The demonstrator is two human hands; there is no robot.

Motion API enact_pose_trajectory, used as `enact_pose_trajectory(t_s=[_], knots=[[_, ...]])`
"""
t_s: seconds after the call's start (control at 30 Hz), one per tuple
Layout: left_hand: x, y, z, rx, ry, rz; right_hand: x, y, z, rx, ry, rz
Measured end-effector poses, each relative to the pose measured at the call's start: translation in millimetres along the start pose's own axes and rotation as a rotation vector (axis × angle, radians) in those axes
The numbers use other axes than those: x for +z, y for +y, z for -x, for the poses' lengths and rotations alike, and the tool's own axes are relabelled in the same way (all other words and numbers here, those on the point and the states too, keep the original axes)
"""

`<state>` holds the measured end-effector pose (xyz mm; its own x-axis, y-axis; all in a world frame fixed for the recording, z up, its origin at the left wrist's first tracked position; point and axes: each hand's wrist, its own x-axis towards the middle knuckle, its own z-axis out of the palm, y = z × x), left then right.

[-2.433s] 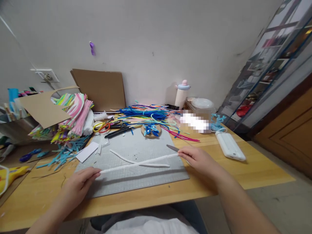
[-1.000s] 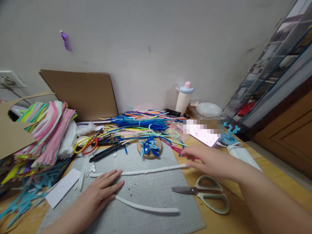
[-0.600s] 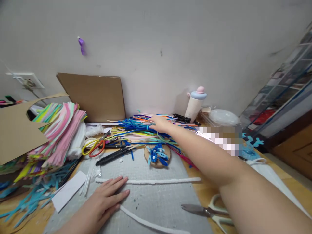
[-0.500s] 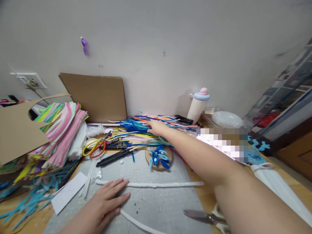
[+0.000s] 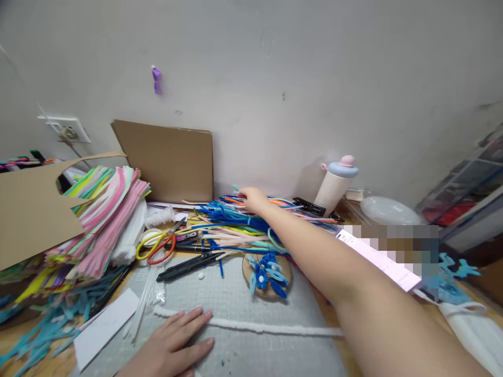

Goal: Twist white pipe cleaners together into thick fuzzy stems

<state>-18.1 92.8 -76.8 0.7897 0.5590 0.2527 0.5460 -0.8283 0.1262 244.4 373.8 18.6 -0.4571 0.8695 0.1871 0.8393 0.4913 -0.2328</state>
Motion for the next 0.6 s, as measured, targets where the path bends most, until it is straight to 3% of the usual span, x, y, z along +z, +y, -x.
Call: enact_pose_trajectory(t_s=[0.17,0.33,0.47,0.6], knots=[[9.5,-1.5,2.7,0.001,0.03,-0.021,16.7,-5.0,-28.6,0.075,-0.136,0.06],[13.4,-1.4,3.5,-0.004,0.049,-0.031,10.4,0.6,-33.5,0.154,-0.069,0.079],[14.3,-1.2,4.2,-0.017,0.055,-0.011,-1.0,-0.2,-36.0,0.106,-0.072,0.027],[14.8,-1.5,4.0,-0.006,0.059,-0.031,9.6,-11.7,-34.2,0.072,-0.196,-0.038]])
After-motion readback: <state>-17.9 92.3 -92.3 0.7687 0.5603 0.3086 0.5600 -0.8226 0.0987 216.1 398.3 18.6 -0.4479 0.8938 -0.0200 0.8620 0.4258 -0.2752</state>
